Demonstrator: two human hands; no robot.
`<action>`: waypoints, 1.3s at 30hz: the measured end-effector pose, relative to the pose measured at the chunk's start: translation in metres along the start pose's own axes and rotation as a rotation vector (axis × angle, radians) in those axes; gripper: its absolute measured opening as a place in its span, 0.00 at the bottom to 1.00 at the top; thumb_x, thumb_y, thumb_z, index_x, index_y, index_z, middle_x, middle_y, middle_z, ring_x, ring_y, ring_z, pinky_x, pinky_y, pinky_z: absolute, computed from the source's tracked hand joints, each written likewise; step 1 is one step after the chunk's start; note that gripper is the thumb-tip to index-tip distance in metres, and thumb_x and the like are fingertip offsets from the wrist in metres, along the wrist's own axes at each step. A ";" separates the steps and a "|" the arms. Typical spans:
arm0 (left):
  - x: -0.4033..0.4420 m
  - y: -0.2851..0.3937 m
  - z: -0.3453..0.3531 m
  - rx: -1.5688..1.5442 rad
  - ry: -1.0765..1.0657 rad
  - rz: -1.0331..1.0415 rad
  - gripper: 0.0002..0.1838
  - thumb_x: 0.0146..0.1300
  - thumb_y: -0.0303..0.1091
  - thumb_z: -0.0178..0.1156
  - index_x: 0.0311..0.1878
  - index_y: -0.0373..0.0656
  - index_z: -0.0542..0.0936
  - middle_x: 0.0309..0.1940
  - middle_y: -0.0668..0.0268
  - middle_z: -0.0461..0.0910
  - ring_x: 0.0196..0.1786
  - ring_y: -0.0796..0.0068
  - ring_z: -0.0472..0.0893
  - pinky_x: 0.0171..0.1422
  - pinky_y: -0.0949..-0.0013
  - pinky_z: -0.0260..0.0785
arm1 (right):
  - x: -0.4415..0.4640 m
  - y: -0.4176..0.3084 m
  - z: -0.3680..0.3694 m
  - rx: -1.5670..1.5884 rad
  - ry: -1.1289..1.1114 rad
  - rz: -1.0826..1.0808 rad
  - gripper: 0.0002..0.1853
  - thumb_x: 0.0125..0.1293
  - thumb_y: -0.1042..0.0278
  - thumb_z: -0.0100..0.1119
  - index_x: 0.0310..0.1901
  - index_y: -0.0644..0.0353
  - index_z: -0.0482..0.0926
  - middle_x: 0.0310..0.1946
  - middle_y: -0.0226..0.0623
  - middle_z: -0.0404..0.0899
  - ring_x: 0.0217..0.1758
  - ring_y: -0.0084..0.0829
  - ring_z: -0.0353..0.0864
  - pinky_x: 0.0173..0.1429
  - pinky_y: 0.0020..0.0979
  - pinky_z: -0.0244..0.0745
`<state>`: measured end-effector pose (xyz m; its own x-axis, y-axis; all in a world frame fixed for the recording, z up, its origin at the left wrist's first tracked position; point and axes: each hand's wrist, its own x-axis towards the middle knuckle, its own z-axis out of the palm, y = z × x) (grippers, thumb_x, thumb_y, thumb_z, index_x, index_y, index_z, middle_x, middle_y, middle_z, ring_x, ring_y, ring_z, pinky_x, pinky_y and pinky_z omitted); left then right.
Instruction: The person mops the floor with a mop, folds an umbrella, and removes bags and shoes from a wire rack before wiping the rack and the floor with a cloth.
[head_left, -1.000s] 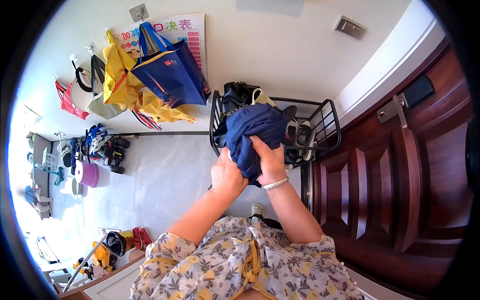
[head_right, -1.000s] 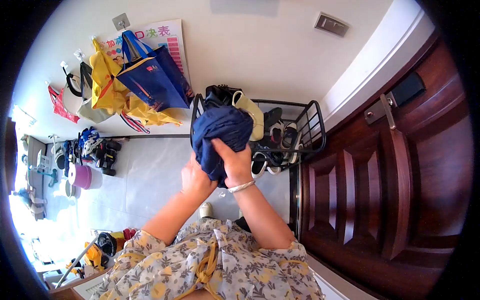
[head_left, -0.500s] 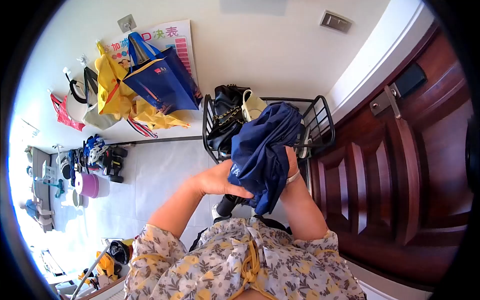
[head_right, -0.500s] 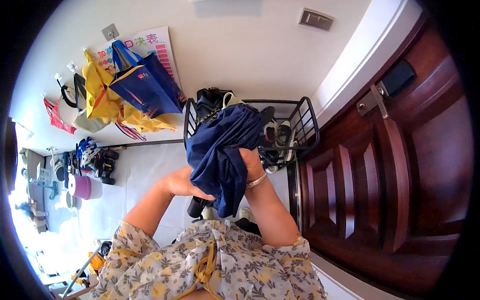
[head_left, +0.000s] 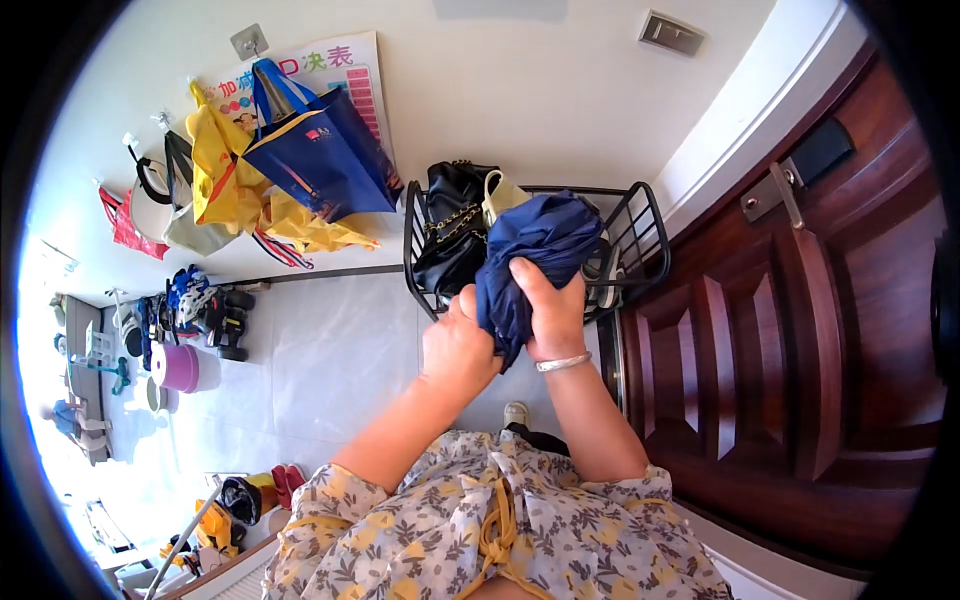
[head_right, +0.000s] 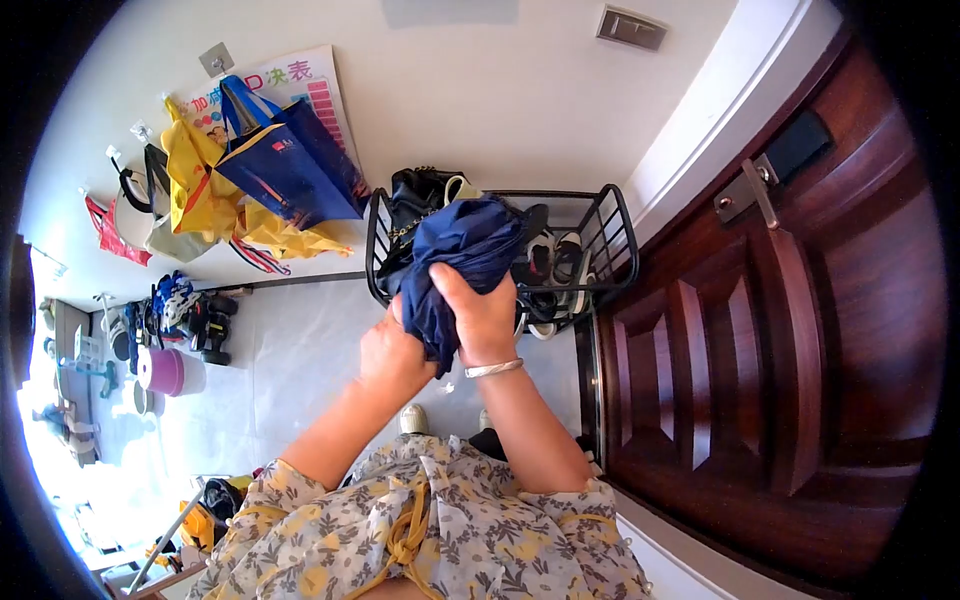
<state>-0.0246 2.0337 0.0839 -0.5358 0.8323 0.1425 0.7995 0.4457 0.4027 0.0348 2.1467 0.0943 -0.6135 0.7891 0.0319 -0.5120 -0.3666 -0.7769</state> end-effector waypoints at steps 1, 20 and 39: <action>-0.004 0.005 -0.004 0.039 -0.045 0.003 0.40 0.40 0.33 0.69 0.56 0.33 0.59 0.39 0.50 0.73 0.39 0.50 0.79 0.41 0.55 0.74 | -0.001 -0.003 0.000 0.060 0.005 0.039 0.18 0.54 0.74 0.65 0.46 0.64 0.74 0.40 0.32 0.78 0.40 0.23 0.78 0.48 0.28 0.75; 0.017 -0.019 -0.022 -1.438 -0.394 -0.054 0.49 0.49 0.60 0.65 0.64 0.32 0.60 0.56 0.57 0.68 0.60 0.68 0.67 0.65 0.65 0.58 | 0.007 -0.009 0.016 -0.144 -0.112 0.049 0.17 0.50 0.69 0.65 0.41 0.66 0.76 0.35 0.32 0.79 0.35 0.21 0.77 0.42 0.25 0.74; -0.013 -0.058 -0.016 -2.293 -0.343 0.141 0.39 0.41 0.50 0.65 0.56 0.40 0.67 0.23 0.72 0.65 0.24 0.76 0.67 0.35 0.70 0.56 | -0.048 0.014 0.011 -0.588 -0.215 -0.147 0.11 0.67 0.70 0.48 0.47 0.64 0.76 0.43 0.38 0.76 0.45 0.30 0.76 0.50 0.26 0.69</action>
<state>-0.0679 1.9916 0.0731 -0.2793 0.9280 0.2465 -0.8242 -0.3634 0.4342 0.0504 2.0977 0.0891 -0.7004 0.6714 0.2422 -0.2223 0.1172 -0.9679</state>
